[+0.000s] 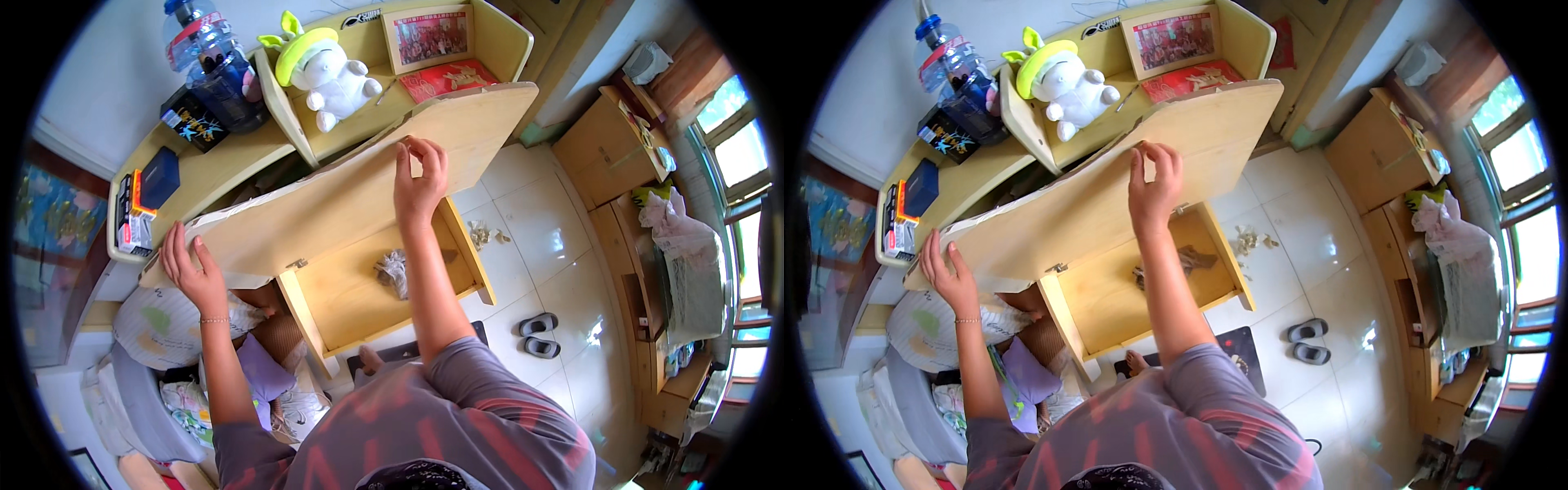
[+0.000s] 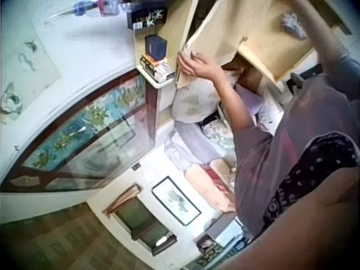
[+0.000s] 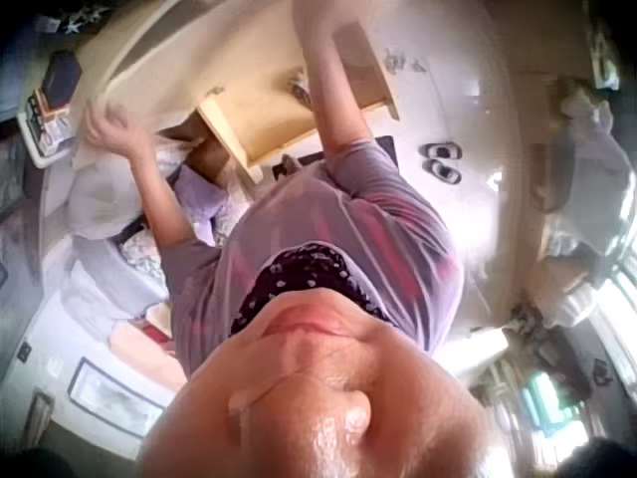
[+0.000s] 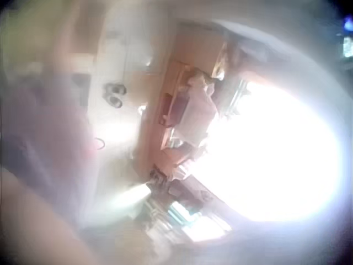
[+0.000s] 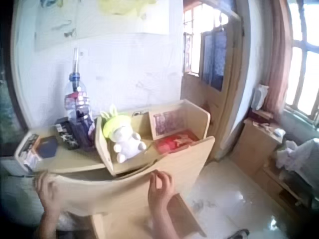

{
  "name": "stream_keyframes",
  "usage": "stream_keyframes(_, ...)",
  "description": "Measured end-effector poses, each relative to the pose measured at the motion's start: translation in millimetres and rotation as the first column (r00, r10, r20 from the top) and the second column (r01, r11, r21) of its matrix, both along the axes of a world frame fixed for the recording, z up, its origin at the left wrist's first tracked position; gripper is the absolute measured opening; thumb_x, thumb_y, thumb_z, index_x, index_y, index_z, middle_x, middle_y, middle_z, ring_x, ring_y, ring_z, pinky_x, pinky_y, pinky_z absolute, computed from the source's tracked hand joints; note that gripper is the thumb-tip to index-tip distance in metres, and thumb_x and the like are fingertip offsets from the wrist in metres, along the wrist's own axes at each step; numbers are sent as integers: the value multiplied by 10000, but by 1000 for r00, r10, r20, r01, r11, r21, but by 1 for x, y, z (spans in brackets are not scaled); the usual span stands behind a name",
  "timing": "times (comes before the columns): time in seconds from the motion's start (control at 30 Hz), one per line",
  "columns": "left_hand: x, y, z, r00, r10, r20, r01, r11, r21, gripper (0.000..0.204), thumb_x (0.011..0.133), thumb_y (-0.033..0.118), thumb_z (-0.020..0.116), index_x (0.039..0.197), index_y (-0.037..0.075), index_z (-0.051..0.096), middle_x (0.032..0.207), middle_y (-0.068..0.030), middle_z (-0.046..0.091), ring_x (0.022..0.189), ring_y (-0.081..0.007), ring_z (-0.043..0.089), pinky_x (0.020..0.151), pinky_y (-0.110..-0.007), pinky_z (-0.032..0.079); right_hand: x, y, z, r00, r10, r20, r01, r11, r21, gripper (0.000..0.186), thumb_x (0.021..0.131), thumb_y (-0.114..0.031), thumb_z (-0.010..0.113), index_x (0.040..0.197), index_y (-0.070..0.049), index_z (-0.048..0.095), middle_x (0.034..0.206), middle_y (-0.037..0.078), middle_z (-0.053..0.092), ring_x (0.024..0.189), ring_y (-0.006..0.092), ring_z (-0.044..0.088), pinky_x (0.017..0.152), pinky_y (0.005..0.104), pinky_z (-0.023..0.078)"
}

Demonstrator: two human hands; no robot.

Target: The person peels off damaged wood-veneer strips from the surface and edges of a desk by hand, rolling up the larger pieces as they are removed.

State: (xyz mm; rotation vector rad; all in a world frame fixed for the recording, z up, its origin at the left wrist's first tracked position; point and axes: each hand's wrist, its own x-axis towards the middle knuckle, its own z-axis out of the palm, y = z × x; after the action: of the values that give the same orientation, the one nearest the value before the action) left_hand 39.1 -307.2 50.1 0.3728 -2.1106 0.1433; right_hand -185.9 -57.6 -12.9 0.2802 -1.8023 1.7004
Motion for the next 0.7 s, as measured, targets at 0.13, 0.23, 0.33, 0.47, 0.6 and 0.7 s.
stream_keyframes(0.13, -5, -6, -11, 1000, 6, -28, -7, 1000, -22, 327, 931, 115, 544, 1241, 13, 530, 1256, -149, 558, 1173, -329, 498, 1065, -492, 292, 4, -12, -4, 992, -126, -29, 125, 992, -17, 166, 825, -54, 709, 981, -32, 657, 976, 103, 625, 866, 228, 605, 759, 319, 503)
stream_keyframes(0.23, -6, -12, -16, 1000, -23, -20, 22, 999, -29, 332, 947, 131, 526, 1255, 9, 507, 1273, -146, 546, 1183, -329, 490, 1070, -501, 278, 6, -18, 2, 982, -187, 39, 190, 977, -93, 143, 839, -55, 709, 976, -26, 682, 965, 62, 627, 864, 152, 622, 796, 273, 512)
stream_keyframes(0.33, -5, -16, -17, 999, -31, -11, 30, 998, -61, 333, 961, 147, 511, 1260, 0, 497, 1270, -146, 545, 1186, -321, 490, 1068, -500, 278, 5, -23, -3, 971, -237, -14, 237, 971, -22, 128, 842, -48, 704, 965, -21, 682, 971, 61, 623, 864, 149, 615, 785, 273, 511)
stream_keyframes(0.47, -7, -19, -20, 999, -53, -13, 52, 995, -91, 340, 963, 154, 507, 1263, -5, 489, 1263, -150, 544, 1186, -310, 490, 1065, -491, 282, 2, -27, -4, 961, -274, -40, 270, 959, -84, 98, 848, -36, 696, 944, -15, 687, 948, 50, 626, 828, 130, 604, 739, 254, 497)
stream_keyframes(0.6, -6, -24, -22, 999, -46, -14, 44, 991, -126, 339, 964, 165, 508, 1259, 0, 485, 1280, -143, 533, 1193, -312, 477, 1059, -491, 282, 2, -31, -5, 954, -295, -44, 290, 953, -90, 80, 856, -26, 686, 935, -13, 690, 923, 43, 628, 802, 106, 594, 699, 230, 483)
stream_keyframes(0.7, -8, -23, -26, 999, -17, -28, 14, 993, -117, 336, 984, 216, 480, 1262, 26, 484, 1281, -123, 533, 1197, -300, 480, 1050, -501, 264, 4, -30, -2, 959, -284, -4, 282, 953, -111, 104, 825, -31, 708, 928, -32, 693, 915, 86, 635, 832, 198, 612, 738, 294, 493)
